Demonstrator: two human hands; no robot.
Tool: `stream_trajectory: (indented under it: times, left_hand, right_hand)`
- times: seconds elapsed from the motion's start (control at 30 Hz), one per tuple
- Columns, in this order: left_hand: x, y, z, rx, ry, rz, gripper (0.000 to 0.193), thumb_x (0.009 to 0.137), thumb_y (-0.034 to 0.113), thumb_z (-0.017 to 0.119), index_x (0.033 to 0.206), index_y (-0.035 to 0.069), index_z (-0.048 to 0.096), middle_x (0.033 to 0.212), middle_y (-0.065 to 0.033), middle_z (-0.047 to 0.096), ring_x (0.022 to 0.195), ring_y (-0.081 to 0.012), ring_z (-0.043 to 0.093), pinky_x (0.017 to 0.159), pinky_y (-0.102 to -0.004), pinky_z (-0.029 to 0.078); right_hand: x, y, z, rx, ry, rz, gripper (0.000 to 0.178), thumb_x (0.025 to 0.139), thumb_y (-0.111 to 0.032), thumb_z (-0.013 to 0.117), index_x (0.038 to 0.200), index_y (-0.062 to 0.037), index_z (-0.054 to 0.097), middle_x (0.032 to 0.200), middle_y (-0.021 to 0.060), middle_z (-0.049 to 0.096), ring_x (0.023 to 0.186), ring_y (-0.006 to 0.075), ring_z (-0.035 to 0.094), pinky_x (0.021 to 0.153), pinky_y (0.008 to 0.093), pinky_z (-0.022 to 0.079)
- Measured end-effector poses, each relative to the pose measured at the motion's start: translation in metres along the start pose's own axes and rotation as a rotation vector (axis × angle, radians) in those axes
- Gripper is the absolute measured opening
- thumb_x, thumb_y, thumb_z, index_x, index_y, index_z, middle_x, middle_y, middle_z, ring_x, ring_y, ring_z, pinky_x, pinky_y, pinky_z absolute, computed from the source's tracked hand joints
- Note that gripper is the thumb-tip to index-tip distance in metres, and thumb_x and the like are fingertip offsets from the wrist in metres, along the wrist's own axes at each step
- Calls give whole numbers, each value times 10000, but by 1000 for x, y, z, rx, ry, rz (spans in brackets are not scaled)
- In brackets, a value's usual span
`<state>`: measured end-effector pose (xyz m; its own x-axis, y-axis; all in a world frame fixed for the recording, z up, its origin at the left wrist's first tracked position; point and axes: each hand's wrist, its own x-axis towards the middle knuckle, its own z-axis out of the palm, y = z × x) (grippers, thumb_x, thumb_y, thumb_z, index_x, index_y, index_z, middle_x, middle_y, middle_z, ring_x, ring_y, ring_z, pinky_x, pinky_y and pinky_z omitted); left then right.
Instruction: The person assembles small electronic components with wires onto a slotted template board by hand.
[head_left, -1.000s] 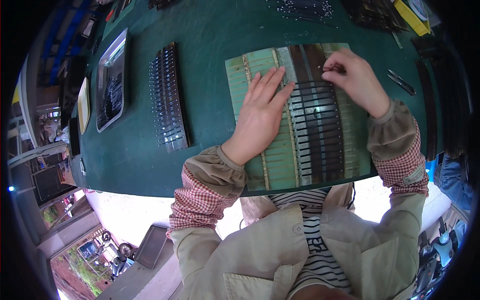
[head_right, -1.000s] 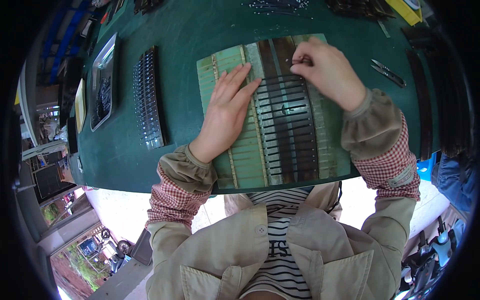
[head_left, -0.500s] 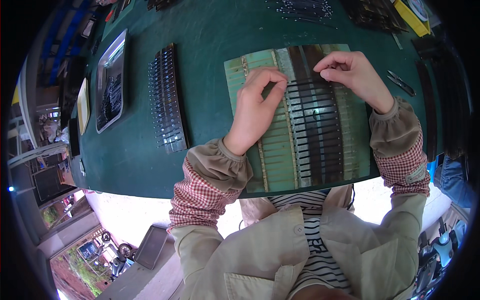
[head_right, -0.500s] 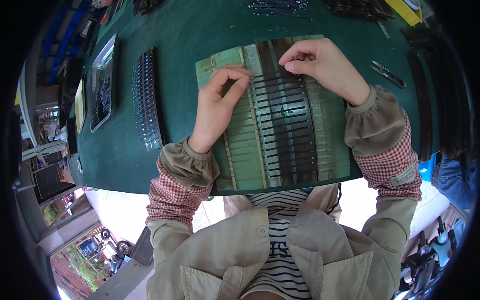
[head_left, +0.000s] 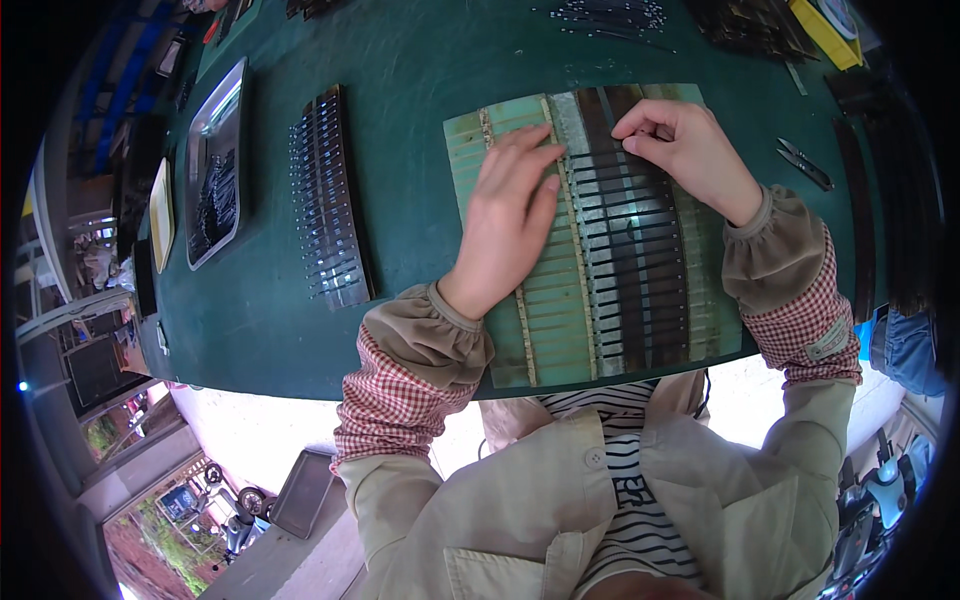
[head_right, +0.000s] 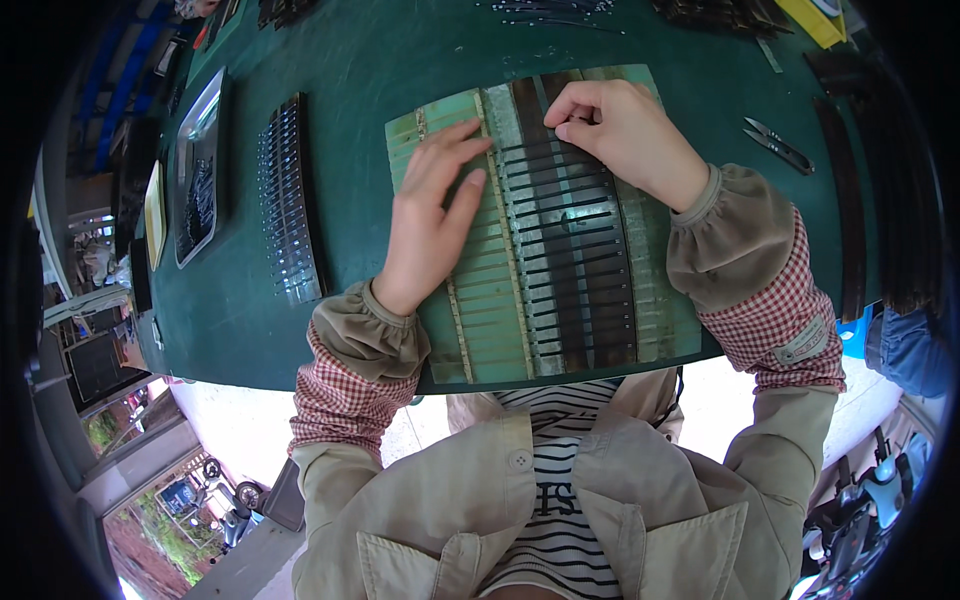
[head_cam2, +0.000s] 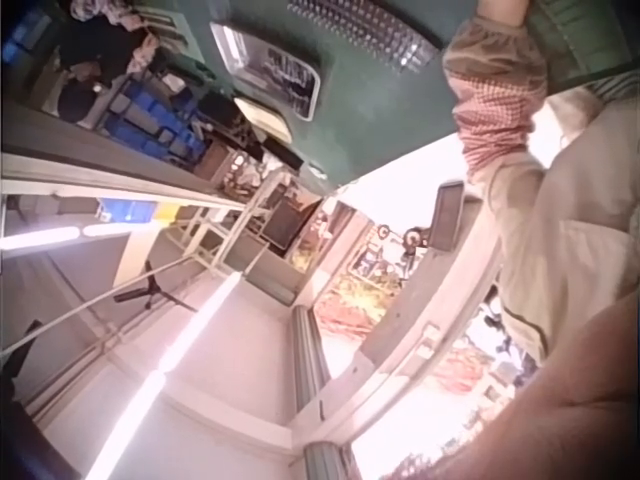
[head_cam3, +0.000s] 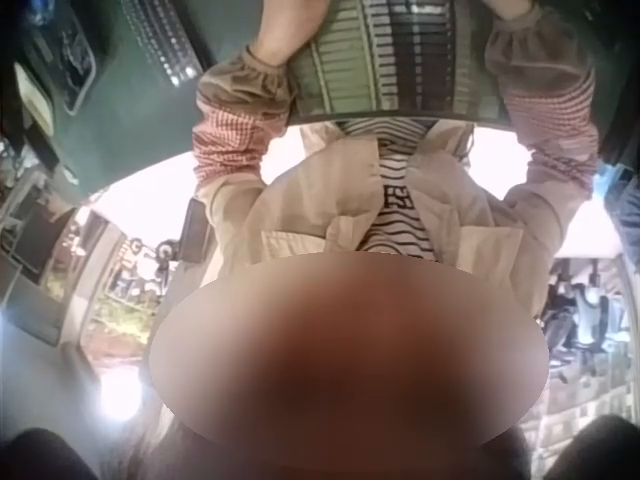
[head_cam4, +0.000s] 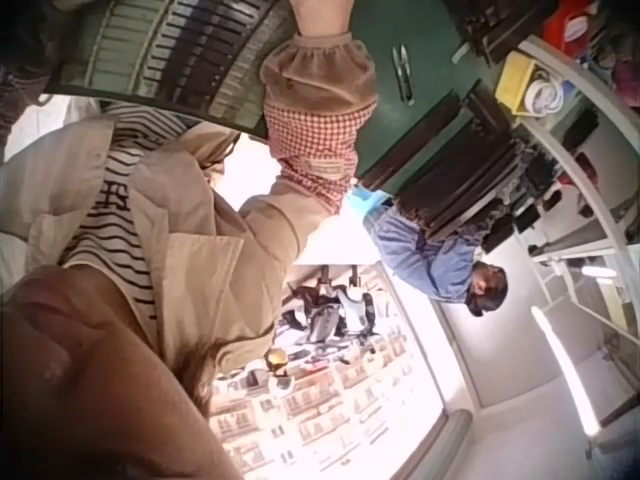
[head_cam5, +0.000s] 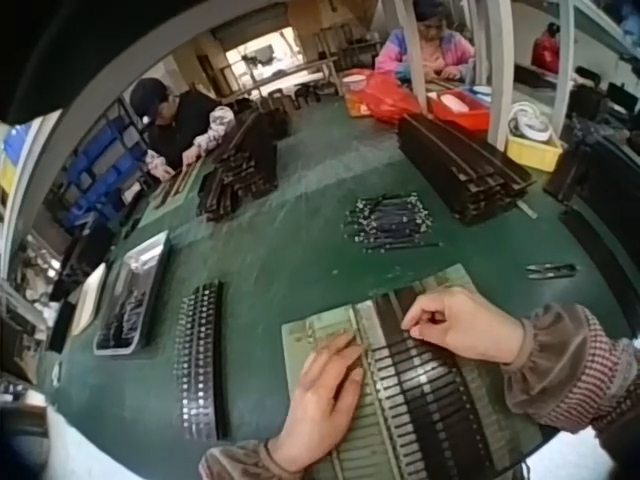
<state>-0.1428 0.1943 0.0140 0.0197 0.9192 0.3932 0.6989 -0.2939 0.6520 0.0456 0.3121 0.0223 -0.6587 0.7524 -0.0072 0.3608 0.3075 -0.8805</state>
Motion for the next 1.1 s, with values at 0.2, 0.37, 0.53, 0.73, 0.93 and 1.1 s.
stream_trajectory:
  times: [0.2,0.37,0.53,0.73,0.93,1.1]
  left_hand:
    - [-9,20,-9,381,-92,186,281,837,51,554,1116,11,551,1268,-168,480,1147,-334,472,972,-375,368]
    - [-15,28,-25,111,-33,89,261,858,90,562,1106,10,550,1230,-161,506,1120,-299,496,960,-362,379]
    - [7,41,-31,-477,-97,-281,180,884,123,567,1014,-1,564,1053,-89,598,1008,-176,549,891,-297,416]
    - [15,39,-20,-675,-223,-365,126,891,113,561,930,-7,569,937,-35,613,910,-112,545,823,-257,426]
    - [20,9,-14,-252,-13,-92,118,802,32,603,907,-7,567,923,-111,603,891,-256,539,773,-329,442]
    - [20,-6,-13,-12,73,-21,122,785,-11,578,907,-9,571,975,-133,590,953,-300,524,794,-357,445]
  right_hand:
    - [-13,-25,-1,-468,23,-68,247,797,-16,584,1042,-43,596,733,31,611,648,106,553,610,230,452]
    - [-29,-16,-25,-8,165,-204,337,815,-11,562,1150,-44,545,770,55,621,664,116,577,608,237,468]
    - [-36,-58,-33,390,-77,-62,358,816,2,562,1172,-19,533,760,51,597,641,106,571,603,224,480]
    - [-21,-71,-23,249,-269,25,274,809,-15,590,1081,11,578,718,20,580,609,78,550,567,201,456]
    - [-1,-35,-36,126,-162,33,210,807,-33,608,1013,10,608,701,2,574,621,56,533,568,197,430]
    - [19,-10,-27,138,-136,-7,202,801,-30,617,1000,5,611,682,-8,561,621,50,516,587,202,427]
